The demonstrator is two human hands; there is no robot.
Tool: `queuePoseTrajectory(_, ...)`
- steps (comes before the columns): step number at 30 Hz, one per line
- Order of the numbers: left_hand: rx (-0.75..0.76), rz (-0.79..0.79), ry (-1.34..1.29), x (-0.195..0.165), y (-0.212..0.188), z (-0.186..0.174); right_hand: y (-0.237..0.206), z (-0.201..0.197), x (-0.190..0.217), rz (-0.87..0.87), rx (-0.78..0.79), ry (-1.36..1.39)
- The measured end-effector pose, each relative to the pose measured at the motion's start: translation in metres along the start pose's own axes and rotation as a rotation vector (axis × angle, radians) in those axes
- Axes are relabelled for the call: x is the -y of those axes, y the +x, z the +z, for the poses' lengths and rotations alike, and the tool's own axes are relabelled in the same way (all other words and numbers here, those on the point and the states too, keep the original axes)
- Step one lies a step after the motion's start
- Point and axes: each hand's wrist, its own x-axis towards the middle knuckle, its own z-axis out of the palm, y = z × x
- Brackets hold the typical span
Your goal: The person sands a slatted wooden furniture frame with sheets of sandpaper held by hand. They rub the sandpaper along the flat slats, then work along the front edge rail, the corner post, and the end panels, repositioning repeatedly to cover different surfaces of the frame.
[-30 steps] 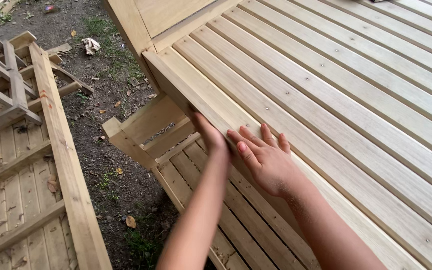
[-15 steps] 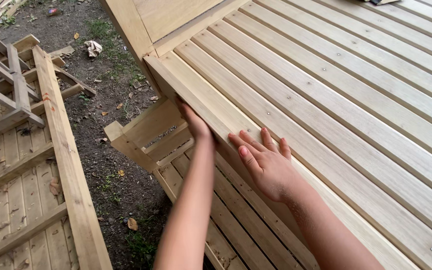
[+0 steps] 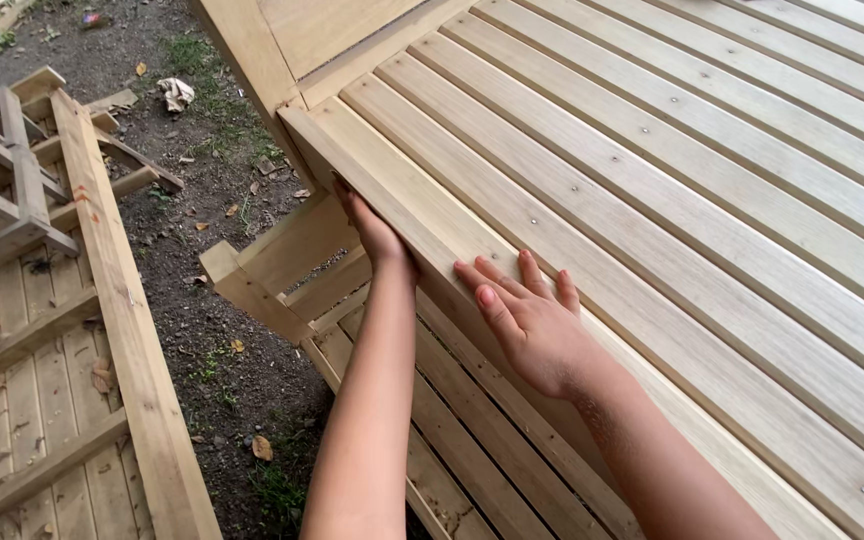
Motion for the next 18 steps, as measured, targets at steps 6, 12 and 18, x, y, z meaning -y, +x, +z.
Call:
queuePoseTrajectory(6, 0.029, 0.026, 0.361, -0.005, -0.165, 0.037, 0.004, 0.000, -0.002, -0.012, -0.020, -0.032)
queuePoseTrajectory(12, 0.051, 0.137, 0.158, 0.000, -0.083, 0.018, 0.002, 0.001, -0.002, -0.012, -0.010, 0.008)
queuePoseTrajectory(18, -0.001, -0.051, -0.002, -0.012, -0.071, 0.017, 0.002, -0.001, 0.001, -0.016, -0.005, 0.021)
